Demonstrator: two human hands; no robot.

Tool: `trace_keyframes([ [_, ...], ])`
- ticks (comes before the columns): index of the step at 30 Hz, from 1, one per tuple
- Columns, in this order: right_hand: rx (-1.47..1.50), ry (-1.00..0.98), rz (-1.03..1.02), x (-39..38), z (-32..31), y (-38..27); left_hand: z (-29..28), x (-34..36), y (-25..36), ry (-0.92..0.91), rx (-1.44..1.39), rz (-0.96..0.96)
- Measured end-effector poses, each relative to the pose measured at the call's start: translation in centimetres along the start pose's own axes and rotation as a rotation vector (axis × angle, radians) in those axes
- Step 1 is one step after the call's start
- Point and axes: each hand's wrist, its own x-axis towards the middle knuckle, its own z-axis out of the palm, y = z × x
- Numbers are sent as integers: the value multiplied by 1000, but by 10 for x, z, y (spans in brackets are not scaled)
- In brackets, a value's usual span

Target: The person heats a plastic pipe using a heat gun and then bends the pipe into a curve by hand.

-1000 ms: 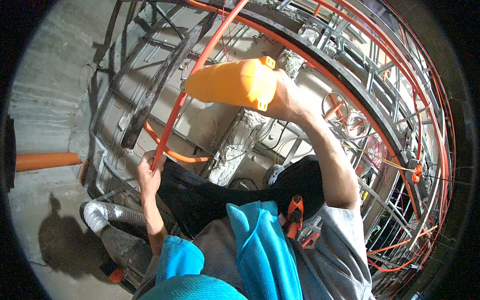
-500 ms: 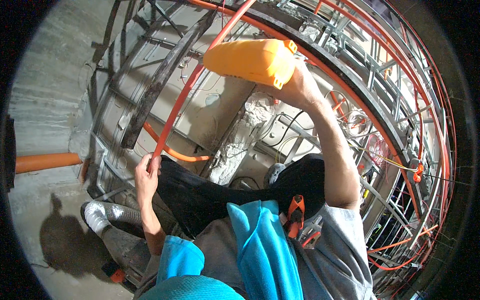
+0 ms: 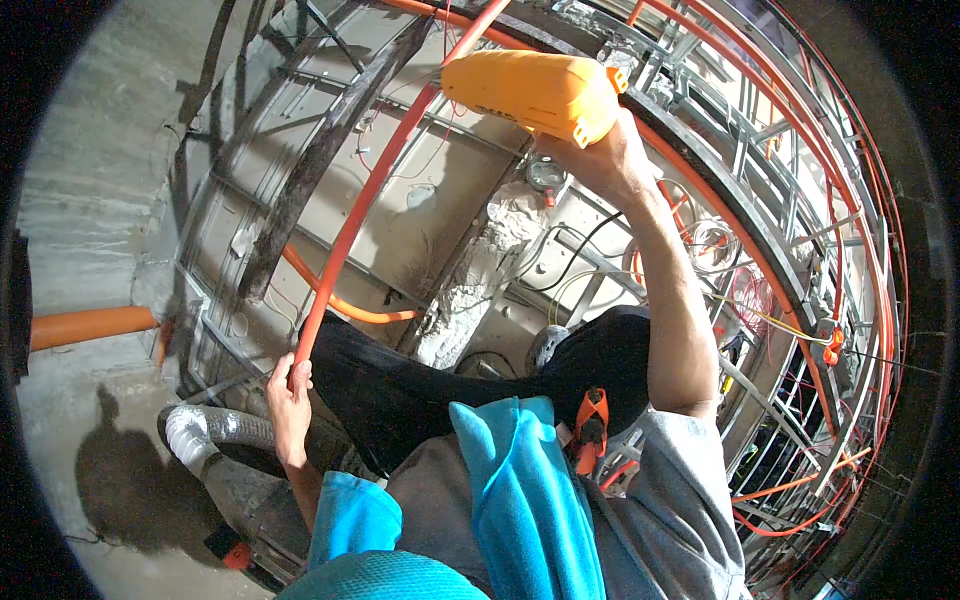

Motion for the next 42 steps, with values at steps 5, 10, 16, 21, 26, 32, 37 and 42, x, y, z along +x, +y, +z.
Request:
trace_keyframes([
  [5,-4,6,36,2,6,-1,-10,-20,-25,22,-13,-50],
  [10,15,-1,34,3,5,-1,-19,-32,-67,52,-40,-5],
  [16,101,36,91,5,9,6,-31,-43,-94,8,-318,-39],
  [21,39,83,139,6,4,9,-32,-45,-91,12,-246,77],
  [26,75,40,117,-1,-1,-2,-18,-37,-89,37,-291,34],
  [32,31,-16,22,-8,-5,-12,-3,-14,-55,23,-224,40],
  [37,-119,-98,34,-12,-4,-27,11,4,-30,39,-234,48],
  [42,-89,-186,-10,-14,-4,-20,24,25,-23,24,-250,78],
])
